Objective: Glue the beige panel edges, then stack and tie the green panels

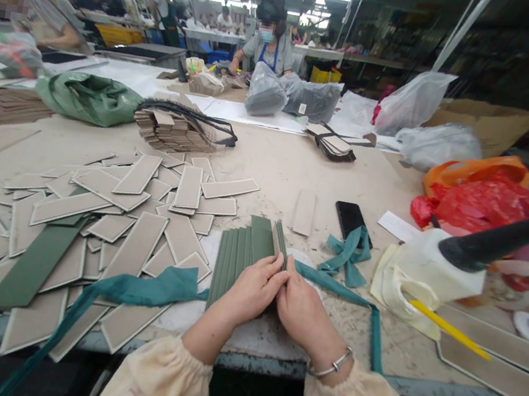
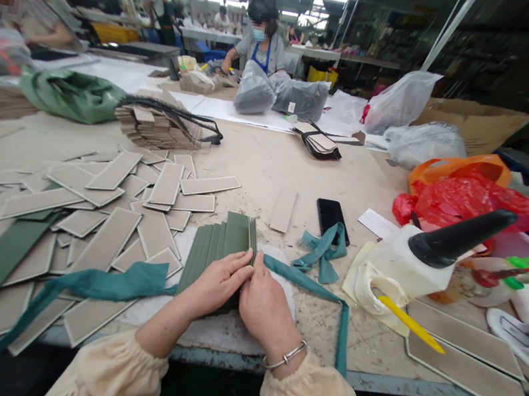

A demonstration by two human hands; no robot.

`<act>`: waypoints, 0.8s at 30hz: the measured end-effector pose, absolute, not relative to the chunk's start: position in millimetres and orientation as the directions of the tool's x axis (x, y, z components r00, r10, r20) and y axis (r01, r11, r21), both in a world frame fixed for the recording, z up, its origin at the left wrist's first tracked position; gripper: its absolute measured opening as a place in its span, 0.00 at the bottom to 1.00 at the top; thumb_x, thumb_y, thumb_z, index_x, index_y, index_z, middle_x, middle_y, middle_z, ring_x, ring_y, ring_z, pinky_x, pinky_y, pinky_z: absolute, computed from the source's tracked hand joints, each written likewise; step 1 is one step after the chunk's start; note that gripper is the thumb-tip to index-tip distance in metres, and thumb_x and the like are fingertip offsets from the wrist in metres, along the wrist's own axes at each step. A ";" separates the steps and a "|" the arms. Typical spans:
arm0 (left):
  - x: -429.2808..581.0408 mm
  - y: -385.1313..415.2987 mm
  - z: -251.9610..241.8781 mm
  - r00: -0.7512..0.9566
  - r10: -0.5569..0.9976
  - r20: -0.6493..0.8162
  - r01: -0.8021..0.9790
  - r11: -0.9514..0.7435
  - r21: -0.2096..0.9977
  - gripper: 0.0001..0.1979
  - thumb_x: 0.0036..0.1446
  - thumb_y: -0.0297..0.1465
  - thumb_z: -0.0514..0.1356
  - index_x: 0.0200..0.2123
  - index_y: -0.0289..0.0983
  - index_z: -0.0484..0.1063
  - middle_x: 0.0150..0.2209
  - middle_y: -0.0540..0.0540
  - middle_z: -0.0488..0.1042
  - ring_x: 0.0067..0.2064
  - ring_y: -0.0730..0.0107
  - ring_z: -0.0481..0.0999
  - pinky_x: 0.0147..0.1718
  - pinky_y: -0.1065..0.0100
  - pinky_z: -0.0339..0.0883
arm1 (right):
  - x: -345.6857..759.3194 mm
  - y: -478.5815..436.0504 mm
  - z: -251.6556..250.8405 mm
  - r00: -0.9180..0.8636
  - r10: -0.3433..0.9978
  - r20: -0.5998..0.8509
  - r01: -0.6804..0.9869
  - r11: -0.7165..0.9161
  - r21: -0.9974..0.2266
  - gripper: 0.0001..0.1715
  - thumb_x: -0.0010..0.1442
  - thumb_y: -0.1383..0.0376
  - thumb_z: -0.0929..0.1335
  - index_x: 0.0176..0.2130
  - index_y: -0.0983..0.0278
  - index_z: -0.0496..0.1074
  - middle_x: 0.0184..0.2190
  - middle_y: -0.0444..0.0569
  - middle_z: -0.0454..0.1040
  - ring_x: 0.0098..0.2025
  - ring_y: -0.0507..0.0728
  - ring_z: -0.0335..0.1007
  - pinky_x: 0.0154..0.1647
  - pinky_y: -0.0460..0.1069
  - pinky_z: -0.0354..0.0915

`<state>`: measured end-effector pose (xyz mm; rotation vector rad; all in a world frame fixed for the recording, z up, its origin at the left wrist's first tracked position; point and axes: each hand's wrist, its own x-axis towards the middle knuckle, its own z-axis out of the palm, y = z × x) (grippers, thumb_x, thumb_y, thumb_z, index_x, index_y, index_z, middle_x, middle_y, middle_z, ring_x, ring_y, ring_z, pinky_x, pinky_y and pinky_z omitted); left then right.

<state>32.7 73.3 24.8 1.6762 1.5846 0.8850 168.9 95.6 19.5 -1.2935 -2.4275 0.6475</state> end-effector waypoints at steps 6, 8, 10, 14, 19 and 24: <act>27.2 55.3 37.9 0.191 0.980 0.064 0.500 -0.153 0.852 0.18 0.65 0.37 0.49 0.49 0.42 0.76 0.52 0.48 0.75 0.57 0.64 0.70 0.59 0.63 0.61 | 174.1 95.1 22.0 -0.556 0.830 0.041 0.680 0.482 -0.553 0.39 0.59 0.72 0.59 0.66 0.77 0.45 0.57 0.70 0.65 0.55 0.63 0.68 0.53 0.57 0.67; 25.4 52.7 39.5 0.190 0.981 0.048 0.486 -0.136 0.863 0.16 0.64 0.37 0.51 0.44 0.42 0.78 0.48 0.48 0.78 0.53 0.63 0.74 0.57 0.63 0.64 | 174.7 94.6 21.5 -0.565 0.824 0.041 0.680 0.493 -0.544 0.42 0.56 0.73 0.60 0.67 0.76 0.45 0.58 0.70 0.64 0.55 0.63 0.68 0.53 0.58 0.67; 24.6 54.3 37.3 0.069 0.997 0.028 0.488 -0.058 0.871 0.16 0.62 0.37 0.53 0.47 0.39 0.77 0.48 0.46 0.77 0.51 0.62 0.75 0.54 0.63 0.66 | 174.2 94.1 20.5 -0.569 0.821 0.038 0.687 0.501 -0.527 0.42 0.56 0.73 0.61 0.66 0.76 0.45 0.59 0.70 0.63 0.56 0.64 0.67 0.53 0.58 0.66; 27.1 64.6 27.1 -0.072 0.997 -0.008 0.499 0.043 0.865 0.23 0.62 0.38 0.53 0.57 0.36 0.67 0.55 0.42 0.72 0.55 0.61 0.72 0.56 0.61 0.64 | 170.9 93.1 17.7 -0.559 0.827 0.053 0.702 0.507 -0.500 0.38 0.59 0.71 0.60 0.66 0.77 0.47 0.59 0.70 0.63 0.57 0.64 0.66 0.54 0.59 0.65; 34.1 63.2 27.9 0.042 0.999 -0.003 0.554 -0.021 0.832 0.22 0.64 0.37 0.50 0.58 0.37 0.67 0.55 0.42 0.71 0.56 0.63 0.70 0.58 0.64 0.61 | 169.7 93.3 19.6 -0.548 0.835 0.045 0.703 0.489 -0.517 0.35 0.61 0.70 0.58 0.66 0.77 0.48 0.60 0.70 0.61 0.59 0.64 0.64 0.56 0.59 0.64; 31.5 47.4 42.8 0.160 0.987 0.004 0.514 -0.087 0.854 0.17 0.64 0.37 0.51 0.42 0.40 0.79 0.52 0.44 0.74 0.56 0.63 0.70 0.56 0.66 0.62 | 172.3 93.6 25.3 -0.546 0.838 -0.025 0.710 0.446 -0.544 0.39 0.58 0.71 0.59 0.65 0.80 0.46 0.58 0.72 0.64 0.55 0.64 0.68 0.52 0.58 0.67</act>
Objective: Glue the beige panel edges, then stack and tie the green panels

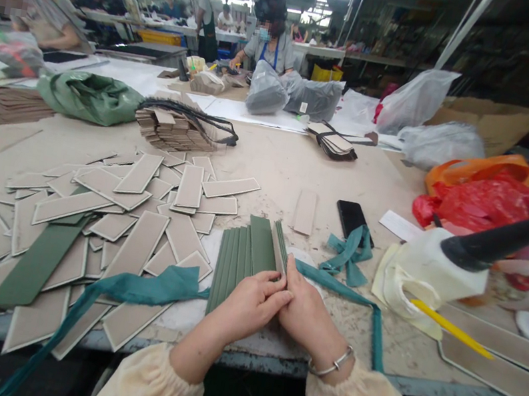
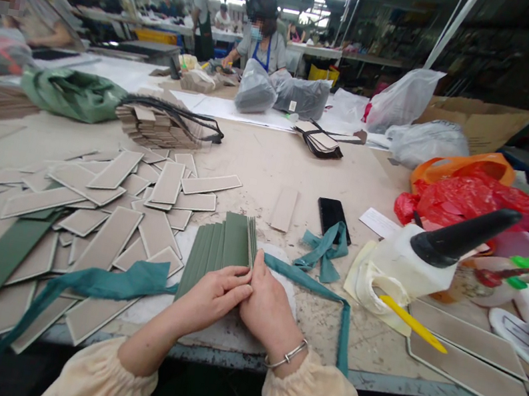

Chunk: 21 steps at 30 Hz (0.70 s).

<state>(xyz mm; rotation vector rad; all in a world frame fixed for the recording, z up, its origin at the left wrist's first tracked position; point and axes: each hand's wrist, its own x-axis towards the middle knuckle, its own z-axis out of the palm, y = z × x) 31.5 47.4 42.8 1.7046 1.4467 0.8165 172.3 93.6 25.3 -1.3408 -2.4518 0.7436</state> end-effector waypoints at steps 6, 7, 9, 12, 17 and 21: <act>27.3 56.0 31.3 -0.166 0.986 -0.018 0.461 0.093 0.882 0.19 0.60 0.39 0.55 0.49 0.35 0.75 0.51 0.42 0.75 0.51 0.62 0.74 0.53 0.65 0.67 | 173.3 93.1 21.6 -0.581 0.813 0.018 0.696 0.509 -0.507 0.42 0.57 0.71 0.61 0.66 0.78 0.45 0.60 0.70 0.60 0.58 0.65 0.64 0.56 0.59 0.64; 28.1 58.5 28.8 -0.177 0.984 -0.015 0.469 0.098 0.878 0.23 0.60 0.39 0.54 0.55 0.34 0.70 0.55 0.41 0.72 0.54 0.62 0.72 0.55 0.64 0.65 | 173.4 92.9 21.4 -0.587 0.810 0.019 0.692 0.513 -0.508 0.42 0.57 0.70 0.61 0.66 0.77 0.45 0.61 0.70 0.60 0.59 0.66 0.63 0.57 0.59 0.63; 30.1 60.0 27.0 -0.095 0.995 -0.016 0.500 0.061 0.864 0.28 0.61 0.39 0.53 0.61 0.33 0.62 0.61 0.40 0.64 0.60 0.60 0.66 0.59 0.61 0.60 | 174.1 92.7 22.4 -0.594 0.804 0.014 0.680 0.512 -0.525 0.42 0.57 0.68 0.61 0.67 0.76 0.44 0.62 0.69 0.58 0.60 0.66 0.62 0.58 0.60 0.62; 30.4 52.8 33.1 0.121 0.993 -0.001 0.508 -0.061 0.859 0.23 0.63 0.39 0.52 0.58 0.36 0.67 0.60 0.42 0.66 0.63 0.60 0.62 0.61 0.61 0.56 | 176.1 93.2 25.0 -0.578 0.815 -0.025 0.682 0.467 -0.562 0.44 0.57 0.69 0.61 0.67 0.75 0.41 0.60 0.69 0.61 0.59 0.65 0.64 0.55 0.58 0.65; 18.4 42.0 42.0 0.239 0.971 -0.020 0.415 -0.084 0.906 0.19 0.63 0.38 0.52 0.31 0.39 0.80 0.39 0.49 0.80 0.48 0.64 0.77 0.47 0.69 0.69 | 180.4 95.6 23.3 -0.601 0.797 -0.056 0.685 0.479 -0.549 0.51 0.54 0.69 0.64 0.69 0.71 0.36 0.60 0.67 0.63 0.56 0.66 0.66 0.52 0.59 0.66; 11.9 51.3 33.1 -0.088 0.993 0.075 0.502 -0.021 0.865 0.13 0.60 0.35 0.56 0.40 0.38 0.79 0.44 0.46 0.79 0.47 0.65 0.77 0.49 0.68 0.68 | 182.8 98.0 19.6 -0.642 0.767 -0.014 0.635 0.521 -0.570 0.54 0.52 0.67 0.66 0.69 0.66 0.35 0.66 0.63 0.52 0.64 0.65 0.56 0.61 0.60 0.58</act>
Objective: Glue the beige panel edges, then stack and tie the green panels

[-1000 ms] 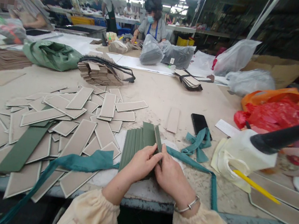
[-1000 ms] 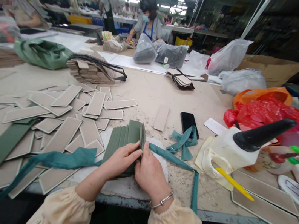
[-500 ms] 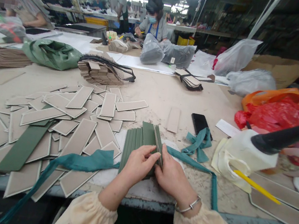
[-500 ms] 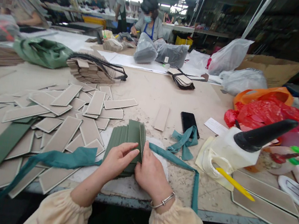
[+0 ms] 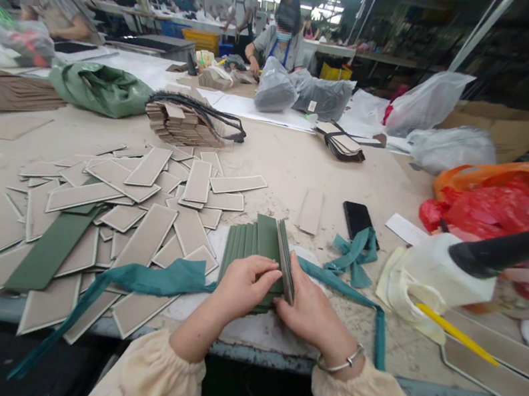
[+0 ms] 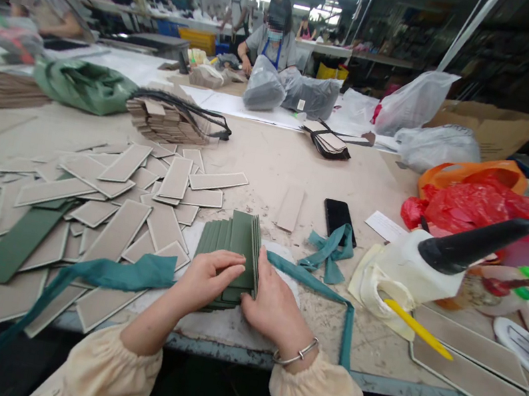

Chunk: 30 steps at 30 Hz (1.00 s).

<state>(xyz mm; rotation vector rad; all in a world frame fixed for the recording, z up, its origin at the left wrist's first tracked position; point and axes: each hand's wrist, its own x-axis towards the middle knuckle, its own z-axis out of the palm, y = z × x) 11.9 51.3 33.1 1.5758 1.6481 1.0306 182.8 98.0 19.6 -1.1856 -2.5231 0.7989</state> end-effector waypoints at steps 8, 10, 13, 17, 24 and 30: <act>10.2 44.0 46.9 0.345 0.938 0.038 0.446 -0.199 0.873 0.13 0.59 0.33 0.56 0.42 0.39 0.79 0.48 0.45 0.78 0.51 0.61 0.75 0.51 0.66 0.67 | 182.3 95.5 17.4 -0.617 0.785 -0.049 0.642 0.467 -0.609 0.54 0.53 0.67 0.67 0.69 0.69 0.36 0.66 0.65 0.50 0.65 0.65 0.53 0.62 0.61 0.57; 1.4 40.9 53.0 0.332 0.943 -0.002 0.401 -0.139 0.906 0.13 0.60 0.36 0.56 0.34 0.39 0.80 0.37 0.46 0.80 0.40 0.64 0.78 0.41 0.69 0.70 | 180.0 91.2 16.1 -0.629 0.775 -0.050 0.635 0.476 -0.609 0.55 0.52 0.63 0.69 0.69 0.71 0.39 0.67 0.65 0.47 0.67 0.66 0.47 0.64 0.62 0.53; -14.8 44.6 52.9 0.038 0.999 0.006 0.397 -0.021 0.918 0.14 0.58 0.39 0.57 0.30 0.37 0.78 0.30 0.47 0.78 0.34 0.67 0.76 0.35 0.70 0.67 | 176.2 87.5 18.2 -0.660 0.751 -0.020 0.588 0.501 -0.635 0.57 0.51 0.55 0.71 0.68 0.71 0.45 0.68 0.64 0.46 0.69 0.67 0.41 0.66 0.63 0.51; -25.3 55.5 44.4 -0.202 0.975 0.096 0.409 -0.005 0.912 0.13 0.54 0.39 0.61 0.26 0.37 0.75 0.27 0.49 0.76 0.33 0.69 0.73 0.35 0.70 0.64 | 178.8 101.3 29.3 -0.518 0.828 0.213 0.490 0.492 -0.720 0.35 0.59 0.55 0.67 0.61 0.66 0.63 0.59 0.58 0.66 0.61 0.62 0.62 0.60 0.59 0.61; -24.6 61.4 45.1 -0.259 0.958 0.121 0.398 -0.008 0.917 0.18 0.58 0.42 0.56 0.23 0.37 0.72 0.24 0.49 0.72 0.31 0.69 0.71 0.33 0.69 0.62 | 208.7 195.0 39.0 -0.025 0.965 0.260 0.796 0.177 -0.579 0.22 0.65 0.64 0.56 0.53 0.66 0.69 0.42 0.52 0.78 0.45 0.55 0.74 0.49 0.50 0.67; -35.2 64.6 37.9 -0.302 0.943 0.137 0.386 -0.010 0.923 0.15 0.59 0.40 0.55 0.28 0.37 0.75 0.28 0.48 0.76 0.35 0.66 0.74 0.37 0.67 0.64 | 226.3 272.0 26.6 0.151 0.968 0.202 0.925 -0.066 -0.375 0.30 0.56 0.59 0.67 0.52 0.77 0.66 0.52 0.71 0.68 0.58 0.69 0.62 0.59 0.60 0.56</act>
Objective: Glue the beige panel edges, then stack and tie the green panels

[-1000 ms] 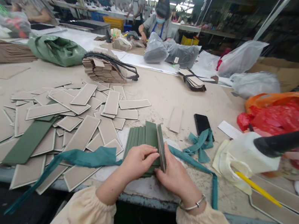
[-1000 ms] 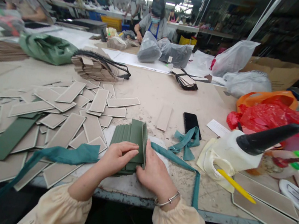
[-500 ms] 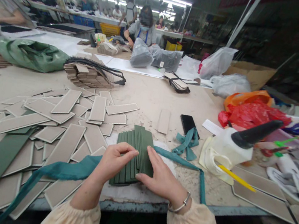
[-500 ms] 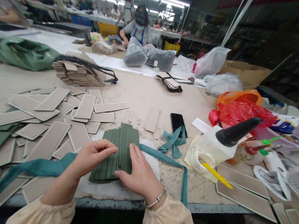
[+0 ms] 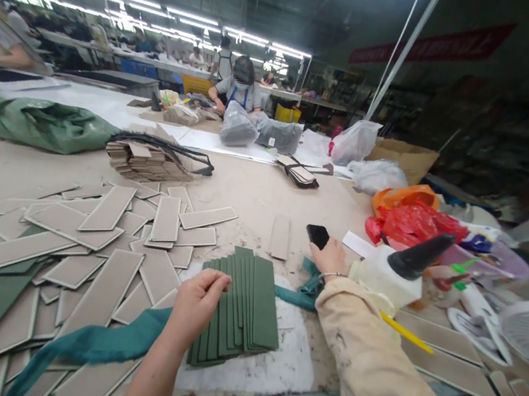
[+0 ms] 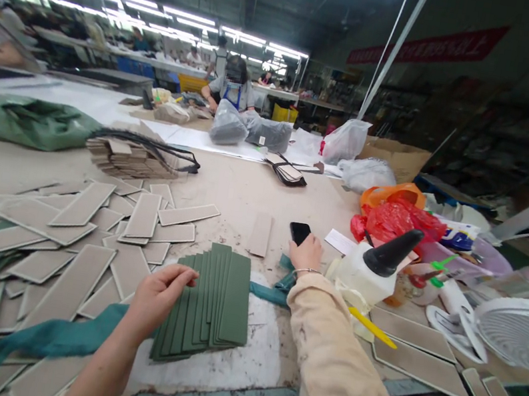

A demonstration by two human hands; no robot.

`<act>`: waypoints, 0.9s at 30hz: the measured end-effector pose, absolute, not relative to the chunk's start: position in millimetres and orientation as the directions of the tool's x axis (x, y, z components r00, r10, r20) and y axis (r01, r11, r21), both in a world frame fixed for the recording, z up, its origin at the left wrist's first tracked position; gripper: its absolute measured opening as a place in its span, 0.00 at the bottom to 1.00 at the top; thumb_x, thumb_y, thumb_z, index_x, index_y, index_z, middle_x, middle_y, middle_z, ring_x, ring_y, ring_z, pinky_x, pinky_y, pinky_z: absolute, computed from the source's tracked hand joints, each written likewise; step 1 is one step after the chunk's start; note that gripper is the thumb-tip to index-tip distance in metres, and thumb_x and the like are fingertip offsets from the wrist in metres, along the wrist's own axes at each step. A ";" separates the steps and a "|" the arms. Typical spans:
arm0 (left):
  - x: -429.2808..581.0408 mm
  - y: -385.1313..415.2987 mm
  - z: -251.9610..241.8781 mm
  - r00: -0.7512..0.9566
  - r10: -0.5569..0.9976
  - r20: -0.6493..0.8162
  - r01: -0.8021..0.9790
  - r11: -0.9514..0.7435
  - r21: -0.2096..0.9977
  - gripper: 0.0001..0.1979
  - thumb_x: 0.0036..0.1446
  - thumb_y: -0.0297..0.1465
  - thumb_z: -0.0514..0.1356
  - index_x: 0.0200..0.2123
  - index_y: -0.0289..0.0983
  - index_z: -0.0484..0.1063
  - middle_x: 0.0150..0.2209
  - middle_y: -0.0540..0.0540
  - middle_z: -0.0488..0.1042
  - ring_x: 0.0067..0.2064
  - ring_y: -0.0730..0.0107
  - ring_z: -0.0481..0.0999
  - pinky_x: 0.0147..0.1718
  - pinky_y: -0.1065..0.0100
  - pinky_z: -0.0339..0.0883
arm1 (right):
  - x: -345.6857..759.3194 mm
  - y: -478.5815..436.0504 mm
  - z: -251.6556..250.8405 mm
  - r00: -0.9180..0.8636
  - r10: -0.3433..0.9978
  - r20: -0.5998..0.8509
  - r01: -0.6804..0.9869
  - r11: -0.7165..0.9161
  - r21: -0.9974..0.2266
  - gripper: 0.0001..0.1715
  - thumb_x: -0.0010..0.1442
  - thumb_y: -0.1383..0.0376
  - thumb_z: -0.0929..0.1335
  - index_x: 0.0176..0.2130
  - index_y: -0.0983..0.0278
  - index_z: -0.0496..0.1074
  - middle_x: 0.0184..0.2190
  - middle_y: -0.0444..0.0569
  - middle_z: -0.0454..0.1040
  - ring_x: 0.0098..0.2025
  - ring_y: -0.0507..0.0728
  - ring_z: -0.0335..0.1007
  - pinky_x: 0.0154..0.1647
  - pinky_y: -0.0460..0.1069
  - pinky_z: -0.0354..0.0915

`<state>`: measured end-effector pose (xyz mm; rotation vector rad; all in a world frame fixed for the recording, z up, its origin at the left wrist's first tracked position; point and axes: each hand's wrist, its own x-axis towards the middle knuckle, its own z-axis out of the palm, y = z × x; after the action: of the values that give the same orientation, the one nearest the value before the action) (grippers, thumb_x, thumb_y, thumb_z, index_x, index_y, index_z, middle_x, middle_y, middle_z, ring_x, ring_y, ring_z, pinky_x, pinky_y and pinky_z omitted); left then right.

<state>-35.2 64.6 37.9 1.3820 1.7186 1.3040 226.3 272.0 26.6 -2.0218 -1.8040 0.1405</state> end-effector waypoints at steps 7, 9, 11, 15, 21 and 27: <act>-42.9 63.4 36.1 -0.291 0.952 0.100 0.353 0.009 0.935 0.15 0.58 0.41 0.56 0.32 0.37 0.76 0.30 0.47 0.77 0.36 0.64 0.75 0.38 0.66 0.66 | 245.7 306.7 4.8 0.284 0.959 0.005 0.931 -0.275 -0.242 0.34 0.45 0.52 0.72 0.45 0.73 0.72 0.47 0.69 0.71 0.53 0.71 0.66 0.53 0.60 0.61; -43.0 62.6 36.6 -0.257 0.963 0.085 0.375 0.018 0.927 0.15 0.58 0.42 0.55 0.32 0.37 0.76 0.30 0.46 0.77 0.36 0.63 0.75 0.38 0.66 0.66 | 251.6 314.0 2.1 0.304 0.952 -0.035 0.927 -0.304 -0.221 0.35 0.42 0.49 0.73 0.43 0.72 0.74 0.46 0.69 0.72 0.53 0.72 0.66 0.51 0.60 0.62; -43.0 61.4 36.6 -0.235 0.969 0.069 0.389 0.029 0.921 0.15 0.58 0.42 0.56 0.32 0.38 0.76 0.31 0.46 0.77 0.37 0.63 0.75 0.38 0.66 0.66 | 256.2 319.8 0.1 0.323 0.944 -0.060 0.922 -0.329 -0.206 0.37 0.41 0.48 0.73 0.42 0.72 0.74 0.46 0.69 0.72 0.52 0.72 0.66 0.49 0.60 0.63; -43.6 59.9 36.1 -0.209 0.977 0.045 0.394 0.042 0.918 0.15 0.59 0.42 0.56 0.34 0.38 0.77 0.33 0.46 0.78 0.38 0.62 0.75 0.39 0.64 0.67 | 261.4 327.3 -3.3 0.332 0.941 -0.070 0.919 -0.340 -0.201 0.39 0.40 0.47 0.73 0.44 0.71 0.74 0.46 0.68 0.72 0.51 0.72 0.66 0.46 0.60 0.65; -43.8 60.2 34.7 -0.186 0.982 0.017 0.393 0.058 0.918 0.16 0.59 0.43 0.55 0.36 0.39 0.77 0.35 0.46 0.78 0.40 0.62 0.75 0.41 0.63 0.66 | 267.4 331.1 -7.2 0.300 0.952 -0.067 0.926 -0.307 -0.217 0.35 0.44 0.46 0.73 0.42 0.71 0.74 0.42 0.64 0.74 0.47 0.67 0.70 0.45 0.59 0.66; -43.4 62.6 32.1 -0.168 0.986 0.003 0.413 0.068 0.908 0.17 0.58 0.44 0.55 0.37 0.39 0.77 0.36 0.46 0.78 0.41 0.60 0.75 0.42 0.62 0.66 | 273.6 325.3 -8.8 0.266 0.963 -0.033 0.933 -0.266 -0.242 0.19 0.63 0.55 0.65 0.47 0.66 0.70 0.46 0.51 0.71 0.44 0.57 0.70 0.45 0.56 0.68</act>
<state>-43.4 62.6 32.1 1.4109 1.6687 1.0705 273.6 325.3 -8.8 -2.3550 -1.7856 0.2591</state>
